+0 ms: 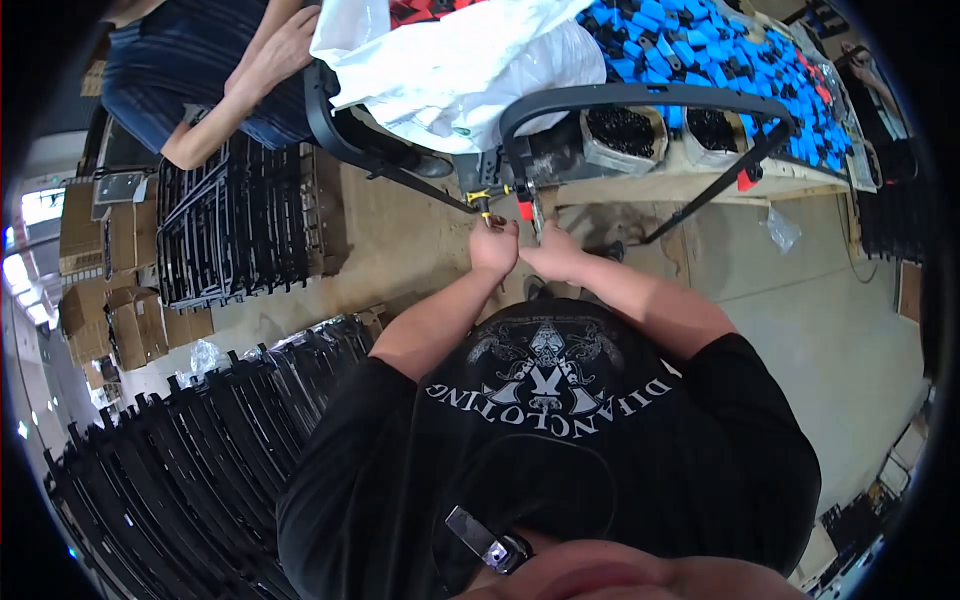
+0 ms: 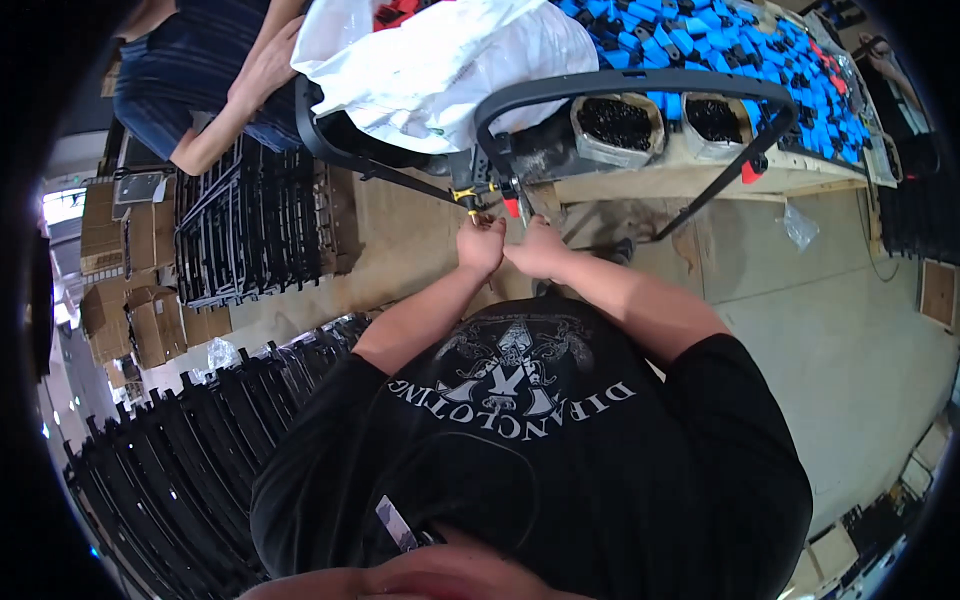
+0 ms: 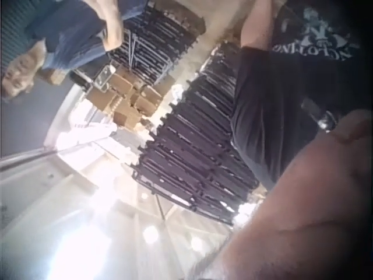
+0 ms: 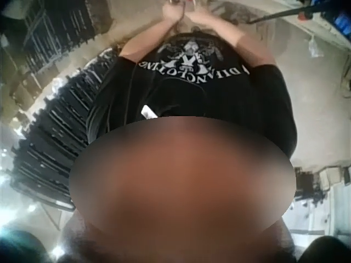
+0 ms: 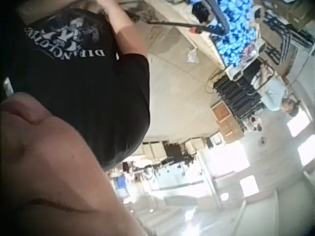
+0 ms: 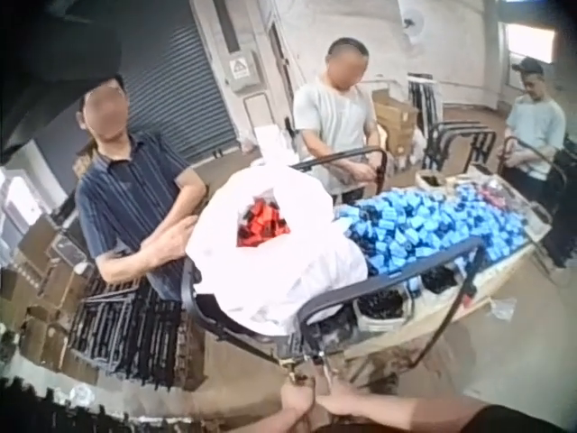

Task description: Assembling a black metal or plastic frame by attaching red end-caps and securing them with a hand tool.

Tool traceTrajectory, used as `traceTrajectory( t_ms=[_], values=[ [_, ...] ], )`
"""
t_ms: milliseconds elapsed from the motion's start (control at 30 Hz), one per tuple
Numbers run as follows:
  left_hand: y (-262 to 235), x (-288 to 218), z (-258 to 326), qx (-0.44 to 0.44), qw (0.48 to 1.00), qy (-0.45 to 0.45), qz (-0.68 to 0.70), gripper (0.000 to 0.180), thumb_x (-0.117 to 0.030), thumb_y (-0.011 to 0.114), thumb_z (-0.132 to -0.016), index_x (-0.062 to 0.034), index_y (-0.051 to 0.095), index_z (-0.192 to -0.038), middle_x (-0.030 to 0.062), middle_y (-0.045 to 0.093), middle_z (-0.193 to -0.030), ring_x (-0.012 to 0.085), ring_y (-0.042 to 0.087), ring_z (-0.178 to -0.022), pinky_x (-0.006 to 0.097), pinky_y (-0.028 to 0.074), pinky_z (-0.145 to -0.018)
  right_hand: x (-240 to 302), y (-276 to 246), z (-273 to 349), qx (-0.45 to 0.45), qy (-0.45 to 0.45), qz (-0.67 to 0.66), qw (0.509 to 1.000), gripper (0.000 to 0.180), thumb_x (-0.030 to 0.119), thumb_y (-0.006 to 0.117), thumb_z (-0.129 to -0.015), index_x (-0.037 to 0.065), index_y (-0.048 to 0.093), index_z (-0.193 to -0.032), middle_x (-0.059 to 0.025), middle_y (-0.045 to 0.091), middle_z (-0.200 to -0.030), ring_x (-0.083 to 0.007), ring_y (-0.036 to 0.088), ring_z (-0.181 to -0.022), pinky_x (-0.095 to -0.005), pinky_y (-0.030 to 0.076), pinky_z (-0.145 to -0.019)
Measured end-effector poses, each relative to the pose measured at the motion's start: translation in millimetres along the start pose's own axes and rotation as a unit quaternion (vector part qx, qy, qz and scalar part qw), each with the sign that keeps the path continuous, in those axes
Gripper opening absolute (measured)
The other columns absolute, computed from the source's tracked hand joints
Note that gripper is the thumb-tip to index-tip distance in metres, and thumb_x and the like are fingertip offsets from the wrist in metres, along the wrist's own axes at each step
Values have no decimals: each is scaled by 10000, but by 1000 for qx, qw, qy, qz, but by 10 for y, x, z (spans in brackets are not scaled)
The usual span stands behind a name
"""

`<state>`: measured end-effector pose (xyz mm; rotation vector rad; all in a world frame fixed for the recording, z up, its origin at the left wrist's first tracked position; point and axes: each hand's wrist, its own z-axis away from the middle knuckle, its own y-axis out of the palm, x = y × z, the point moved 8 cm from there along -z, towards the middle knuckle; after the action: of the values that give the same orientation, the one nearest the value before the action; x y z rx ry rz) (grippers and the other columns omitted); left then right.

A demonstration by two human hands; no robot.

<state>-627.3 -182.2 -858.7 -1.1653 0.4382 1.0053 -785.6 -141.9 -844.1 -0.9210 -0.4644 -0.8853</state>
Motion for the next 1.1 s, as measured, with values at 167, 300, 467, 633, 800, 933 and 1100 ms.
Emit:
traceTrajectory(
  t_ms=[167, 300, 467, 633, 800, 933, 1100],
  values=[
    [185, 241, -237, -50, 996, 65, 39, 271, -238, 714, -821, -4, 651, -942, 173, 704, -808, 310, 701, -764, 398, 548, -748, 310, -121, 296, 126, 91, -117, 981, 779, 354, 723, -788, -144, 396, -1290, -234, 655, -1007, -295, 678, -783, -394, 552, -614],
    [214, 286, -238, -29, 998, 62, 3, 212, -211, 708, -807, -12, 639, -830, 176, 711, -828, 286, 711, -794, 380, 550, -754, 185, -85, 290, 106, 98, -182, 973, 612, 248, 719, -794, -123, 461, -1206, -139, 646, -821, -191, 603, -551, -343, 479, -472],
    [138, 182, -242, 51, 958, 41, 279, 197, -175, 761, -861, -40, 619, -886, -25, 579, -736, 102, 502, -647, 286, 426, -593, -74, -78, 35, 66, 71, -355, 930, 364, 0, 571, -856, -47, 496, -1209, -116, 638, -806, -186, 608, -579, -331, 503, -507],
    [46, -161, -287, 139, 919, -80, 360, 243, -237, 772, -870, -121, 572, -796, -37, 517, -652, 84, 438, -521, 264, 368, -481, -634, -388, -89, -67, 97, -478, 871, 180, 3, 540, -893, 52, 522, -1065, -80, 601, -823, -194, 613, -684, -359, 544, -612],
    [-149, 216, -391, 58, 899, -196, 387, 348, -374, 718, -918, -137, 527, -749, -39, 415, -601, 90, 369, -450, 282, 297, -408, -1122, -840, 402, -87, 86, -414, 902, 127, 154, 598, -947, 32, 602, -983, -43, 604, -811, -118, 566, -656, -287, 473, -555],
    [-400, 390, -256, 40, 991, 28, 128, 307, -315, 587, -973, -12, 619, -942, 51, 587, -714, 186, 576, -639, 347, 473, -590, -1298, -1187, 853, -87, 81, -347, 930, 365, 295, 683, -923, 36, 626, -1175, -15, 609, -817, -97, 566, -666, -264, 447, -560],
    [42, -1032, 850, 184, 959, 171, 133, 155, -138, 635, -969, 9, 616, -1012, 86, 652, -771, 137, 629, -680, 313, 518, -610, -803, -1443, 1113, -14, 13, -221, 975, 636, 354, 665, -950, 33, 450, -1455, -37, 628, -1040, -94, 587, -860, -263, 481, -664]
  ],
)
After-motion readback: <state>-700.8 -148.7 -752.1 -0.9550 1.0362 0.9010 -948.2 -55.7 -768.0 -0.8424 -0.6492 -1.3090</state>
